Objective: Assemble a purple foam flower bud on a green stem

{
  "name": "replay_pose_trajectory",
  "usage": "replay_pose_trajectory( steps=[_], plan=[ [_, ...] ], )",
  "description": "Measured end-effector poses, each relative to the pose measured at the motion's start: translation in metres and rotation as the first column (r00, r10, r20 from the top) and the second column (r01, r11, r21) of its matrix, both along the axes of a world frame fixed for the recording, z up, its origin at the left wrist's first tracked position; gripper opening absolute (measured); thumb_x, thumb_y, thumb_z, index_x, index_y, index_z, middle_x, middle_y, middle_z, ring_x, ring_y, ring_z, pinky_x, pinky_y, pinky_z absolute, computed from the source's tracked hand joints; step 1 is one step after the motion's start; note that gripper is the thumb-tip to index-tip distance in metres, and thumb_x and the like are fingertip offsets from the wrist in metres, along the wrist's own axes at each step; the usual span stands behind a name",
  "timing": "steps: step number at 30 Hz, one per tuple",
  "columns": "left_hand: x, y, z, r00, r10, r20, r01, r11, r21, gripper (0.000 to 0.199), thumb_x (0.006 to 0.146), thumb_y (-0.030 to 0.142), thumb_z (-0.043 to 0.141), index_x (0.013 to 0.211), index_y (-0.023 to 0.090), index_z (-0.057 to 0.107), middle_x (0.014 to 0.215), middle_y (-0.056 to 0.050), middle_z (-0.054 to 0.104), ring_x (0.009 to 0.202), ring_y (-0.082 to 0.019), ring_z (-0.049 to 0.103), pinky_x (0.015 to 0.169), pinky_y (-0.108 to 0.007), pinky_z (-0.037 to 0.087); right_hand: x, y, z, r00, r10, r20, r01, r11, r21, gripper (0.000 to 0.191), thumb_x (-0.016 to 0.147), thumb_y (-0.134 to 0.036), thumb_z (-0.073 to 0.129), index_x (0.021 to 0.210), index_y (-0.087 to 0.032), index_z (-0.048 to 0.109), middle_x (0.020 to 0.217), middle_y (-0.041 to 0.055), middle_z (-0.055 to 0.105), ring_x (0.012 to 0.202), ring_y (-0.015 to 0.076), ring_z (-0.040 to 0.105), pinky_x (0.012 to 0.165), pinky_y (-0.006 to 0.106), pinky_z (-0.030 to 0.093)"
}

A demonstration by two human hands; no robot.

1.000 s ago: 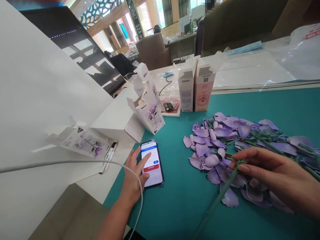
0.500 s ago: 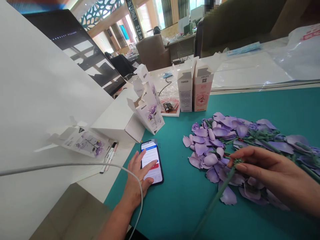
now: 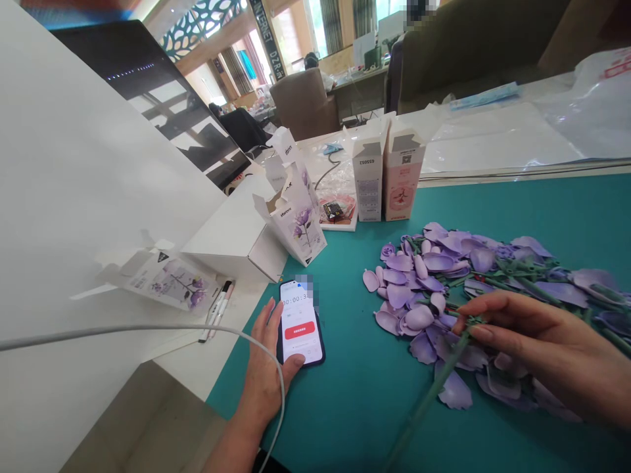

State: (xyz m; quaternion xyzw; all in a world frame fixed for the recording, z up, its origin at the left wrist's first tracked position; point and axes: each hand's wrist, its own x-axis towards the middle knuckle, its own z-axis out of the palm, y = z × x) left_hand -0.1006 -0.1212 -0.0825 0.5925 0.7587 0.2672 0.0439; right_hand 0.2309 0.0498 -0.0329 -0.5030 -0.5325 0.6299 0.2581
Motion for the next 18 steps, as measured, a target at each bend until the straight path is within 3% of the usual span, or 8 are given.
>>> replay_pose_trajectory(
  steps=[8,12,18],
  plan=[
    [0.016,-0.004,-0.006,0.997,0.023,-0.069,-0.027,0.998,-0.051,0.101,0.079,0.049,0.067,0.155,0.03,0.002,0.161,-0.017,0.016,0.143,-0.042,0.025,0.108,-0.064,0.032,0.001,0.0,-0.002,0.998,0.046,-0.033,-0.045,0.998,0.038,0.039,0.056,-0.05,0.085,0.083,-0.023,0.075,0.069,0.0036,0.065,0.051,0.012,0.048,0.042,0.021,0.041],
    [0.03,0.0,-0.01,0.986,0.128,-0.104,-0.132,0.991,-0.029,0.105,0.075,0.047,0.072,0.154,0.032,0.006,0.159,-0.017,0.021,0.138,-0.044,0.034,0.103,-0.066,0.036,0.002,0.0,-0.003,0.996,0.079,-0.037,-0.077,0.996,0.054,0.037,0.059,-0.049,0.084,0.085,-0.024,0.075,0.071,0.0038,0.067,0.057,0.0144,0.055,0.047,0.021,0.044],
    [0.043,0.011,-0.01,0.967,0.214,-0.141,-0.22,0.975,-0.031,0.103,0.077,0.05,0.069,0.154,0.032,0.004,0.159,-0.02,0.024,0.139,-0.044,0.034,0.102,-0.069,0.033,-0.003,-0.005,0.005,0.996,0.068,-0.05,-0.063,0.995,0.083,0.038,0.059,-0.052,0.083,0.081,-0.022,0.075,0.07,0.0059,0.068,0.06,0.0168,0.058,0.046,0.022,0.045]
  ],
)
